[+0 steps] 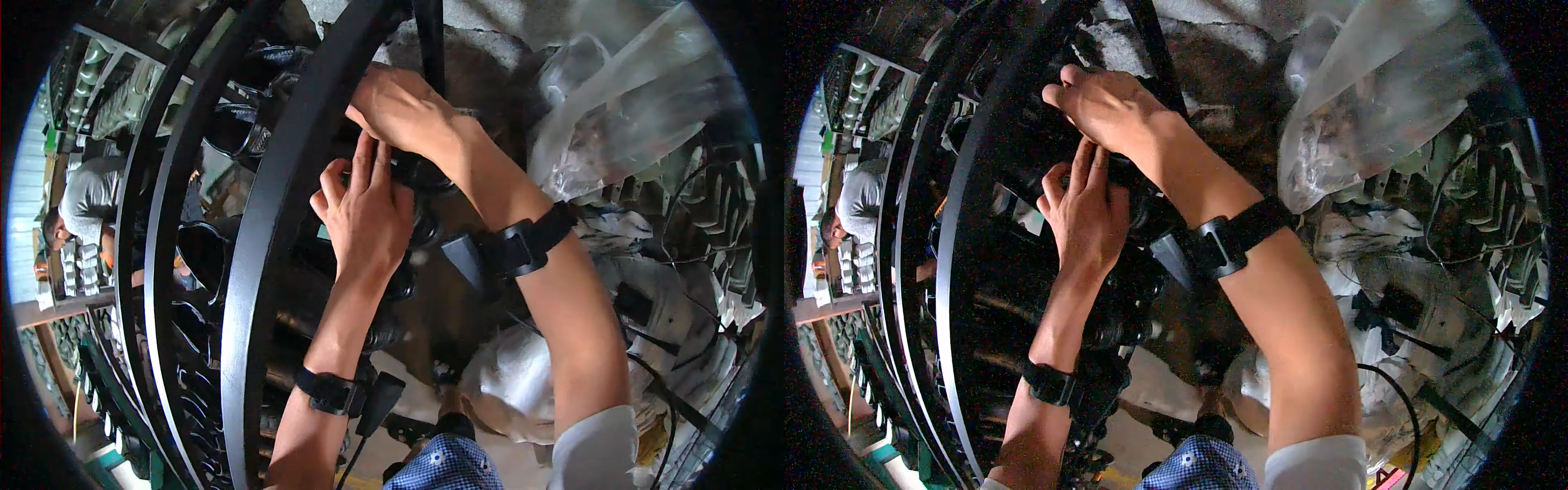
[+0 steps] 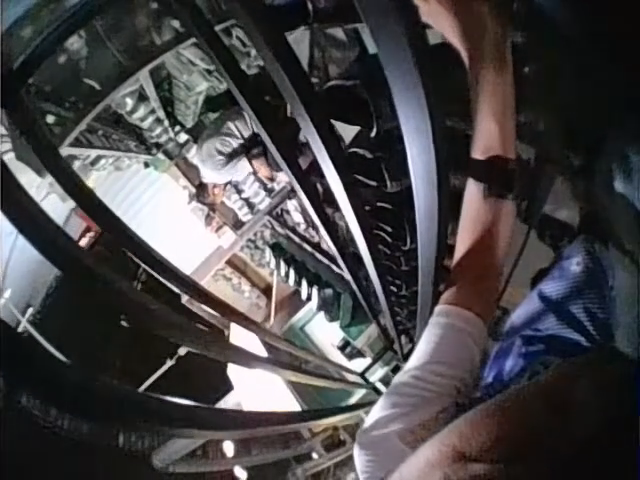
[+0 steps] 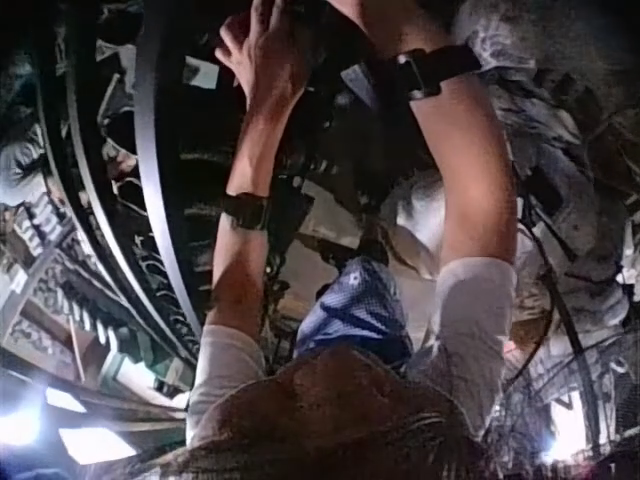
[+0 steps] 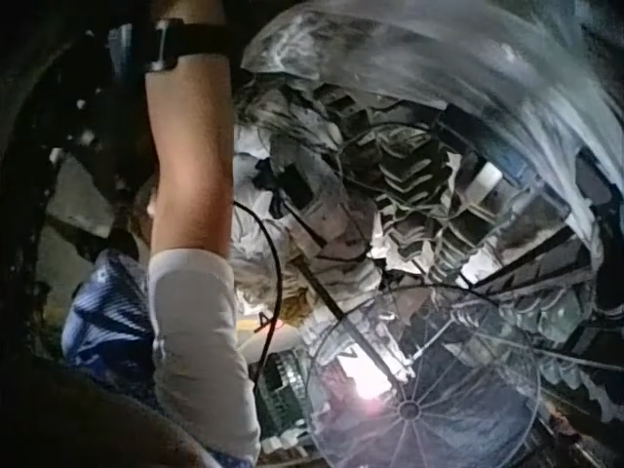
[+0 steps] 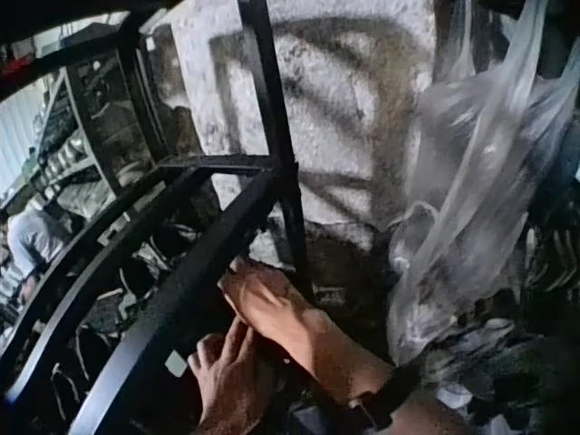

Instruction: Inspecting and arranging black shoes on a rack in a shoe manufacturing facility.

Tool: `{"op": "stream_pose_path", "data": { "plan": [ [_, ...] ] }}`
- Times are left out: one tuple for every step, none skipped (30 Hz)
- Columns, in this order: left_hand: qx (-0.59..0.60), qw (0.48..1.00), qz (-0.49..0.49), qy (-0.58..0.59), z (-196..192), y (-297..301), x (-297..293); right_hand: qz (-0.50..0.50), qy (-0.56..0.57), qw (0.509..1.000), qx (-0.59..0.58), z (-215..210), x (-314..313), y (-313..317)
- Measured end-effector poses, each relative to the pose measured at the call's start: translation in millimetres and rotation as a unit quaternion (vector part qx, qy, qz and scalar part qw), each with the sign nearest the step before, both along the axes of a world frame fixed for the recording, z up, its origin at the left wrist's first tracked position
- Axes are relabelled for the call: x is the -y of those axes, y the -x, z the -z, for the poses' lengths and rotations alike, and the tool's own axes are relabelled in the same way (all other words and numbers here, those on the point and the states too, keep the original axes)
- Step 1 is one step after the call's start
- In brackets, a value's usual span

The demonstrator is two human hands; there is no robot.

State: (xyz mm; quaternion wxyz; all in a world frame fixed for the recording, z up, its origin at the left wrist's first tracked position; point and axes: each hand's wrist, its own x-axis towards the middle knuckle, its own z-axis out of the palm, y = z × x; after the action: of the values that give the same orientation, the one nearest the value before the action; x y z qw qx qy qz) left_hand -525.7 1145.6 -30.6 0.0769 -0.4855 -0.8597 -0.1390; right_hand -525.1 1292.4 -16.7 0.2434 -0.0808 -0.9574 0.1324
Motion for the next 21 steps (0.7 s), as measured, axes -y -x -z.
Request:
{"op": "stream_pose_path", "data": {
  "plan": [
    [-0.001, 1.0, 0.003, 0.022, 2, 2, 0, -0.005, -0.04, 0.997, 0.058, -6, 1, -2],
    [-0.002, 1.0, 0.002, 0.024, 2, 3, 0, -0.006, -0.037, 0.998, 0.058, -8, 0, -3],
    [-0.011, 1.0, 0.003, 0.024, 3, 1, 0, -0.017, -0.056, 0.998, 0.039, -10, 0, -5],
    [-0.021, 1.0, 0.004, 0.023, 3, 0, -1, -0.028, -0.076, 0.997, 0.019, -12, 1, -5],
    [-0.016, 1.0, -0.001, 0.023, 4, 0, -2, -0.028, -0.074, 0.997, 0.02, -15, 0, -6],
    [-0.017, 1.0, -0.001, 0.025, 5, 0, -2, -0.039, -0.093, 0.992, 0.075, -24, 2, -7],
    [-0.016, 1.0, 0.0, 0.021, 6, 1, -1, -0.051, -0.112, 0.984, 0.131, -30, 3, -8],
    [-0.016, 1.0, 0.001, 0.018, 6, 2, 0, -0.051, -0.111, 0.984, 0.13, -31, 2, -8],
    [-0.017, 1.0, 0.0, 0.019, 5, 3, 0, -0.058, -0.102, 0.985, 0.124, -34, 2, -9],
    [-0.004, 1.0, -0.003, 0.025, 3, 2, 0, -0.066, -0.094, 0.986, 0.118, -37, 2, -9],
    [0.009, 0.999, -0.006, 0.031, 2, 1, 0, -0.045, -0.102, 0.981, 0.156, -40, 3, -9],
    [0.009, 0.999, -0.007, 0.031, 3, 0, 0, -0.045, -0.102, 0.981, 0.156, -35, 4, -8],
    [0.018, 1.0, -0.003, 0.019, 4, 0, 0, -0.038, -0.092, 0.993, 0.07, -27, 5, -8],
    [0.026, 1.0, 0.0, 0.007, 6, -1, 0, -0.031, -0.082, 0.996, -0.017, -21, 5, -7],
    [0.019, 1.0, 0.003, -0.008, 7, -1, 0, -0.037, -0.078, 0.995, 0.049, -28, 6, -9],
    [0.019, 1.0, 0.001, -0.008, 8, 0, 1, -0.038, -0.078, 0.995, 0.049, -22, 7, -5],
    [0.025, 1.0, 0.009, -0.011, 9, 1, 1, -0.035, -0.109, 0.993, -0.001, -13, 8, 2],
    [0.031, 0.999, 0.017, -0.014, 8, 3, 2, -0.031, -0.14, 0.988, -0.052, -15, 13, 7],
    [0.031, 0.999, 0.025, -0.03, 9, 5, 2, 0.029, -0.003, 0.999, -0.039, -20, 25, 2],
    [0.031, 0.999, 0.024, -0.03, 9, 6, 2, 0.027, -0.003, 0.999, -0.04, -20, 26, 4],
    [0.05, 0.998, 0.017, -0.023, 10, 5, 3, 0.014, -0.037, 0.999, -0.016, -19, 24, 6]
  ]
}}
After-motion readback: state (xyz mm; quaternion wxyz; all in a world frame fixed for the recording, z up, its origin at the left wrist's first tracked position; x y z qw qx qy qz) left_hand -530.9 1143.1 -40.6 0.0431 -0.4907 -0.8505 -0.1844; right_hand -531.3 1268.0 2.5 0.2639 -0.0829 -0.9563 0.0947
